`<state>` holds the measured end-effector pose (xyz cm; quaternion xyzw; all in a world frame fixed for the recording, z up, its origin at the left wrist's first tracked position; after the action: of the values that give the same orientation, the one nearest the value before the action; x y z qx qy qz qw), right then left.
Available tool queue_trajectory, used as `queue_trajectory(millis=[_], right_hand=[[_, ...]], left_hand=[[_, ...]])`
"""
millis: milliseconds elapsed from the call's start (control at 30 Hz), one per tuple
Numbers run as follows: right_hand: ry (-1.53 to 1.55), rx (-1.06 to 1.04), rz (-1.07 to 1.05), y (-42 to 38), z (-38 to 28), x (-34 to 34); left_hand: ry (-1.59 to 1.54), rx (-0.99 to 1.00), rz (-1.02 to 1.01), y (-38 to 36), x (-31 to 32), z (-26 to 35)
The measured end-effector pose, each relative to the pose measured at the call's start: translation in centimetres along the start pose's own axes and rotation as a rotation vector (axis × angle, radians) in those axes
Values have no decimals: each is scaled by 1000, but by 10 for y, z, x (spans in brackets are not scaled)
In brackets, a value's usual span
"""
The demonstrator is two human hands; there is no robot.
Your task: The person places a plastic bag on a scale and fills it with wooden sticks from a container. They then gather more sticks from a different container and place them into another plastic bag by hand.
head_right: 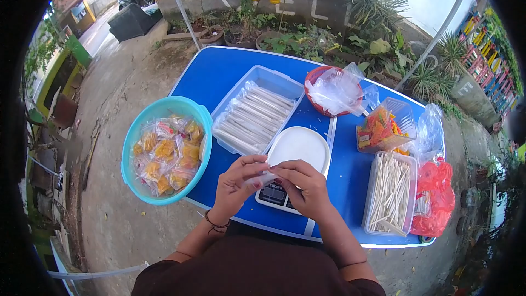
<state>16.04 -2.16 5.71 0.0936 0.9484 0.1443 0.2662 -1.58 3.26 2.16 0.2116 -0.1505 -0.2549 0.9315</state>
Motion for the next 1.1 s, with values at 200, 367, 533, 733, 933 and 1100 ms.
queue_trajectory(millis=[200, 367, 533, 733, 933, 1100], right_hand=[[155, 120, -1, 4, 2, -13], [378, 301, 68, 1, 10, 2], [512, 597, -344, -20, 37, 22], [731, 758, -304, -43, 52, 31], [802, 777, -257, -48, 35, 24], [712, 709, -277, -57, 50, 15]], left_hand=[[354, -160, -304, -1, -5, 1], [102, -267, -93, -12, -1, -14], [-157, -291, 182, -5, -9, -22], [-415, -338, 309, 2, -6, -24], [-449, -337, 268, 13, 9, -25], [-455, -332, 220, 23, 16, -12]])
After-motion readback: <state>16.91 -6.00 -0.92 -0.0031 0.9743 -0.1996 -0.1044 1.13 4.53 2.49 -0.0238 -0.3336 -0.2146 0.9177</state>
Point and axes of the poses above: each hand's wrist, its own y-axis towards the middle knuckle, its own x-axis out of the palm, z = x × y, the point moved 2 cm from there along y, towards the middle knuckle, and after that the axes turned 14 degrees about x, right-handed, at the moved point
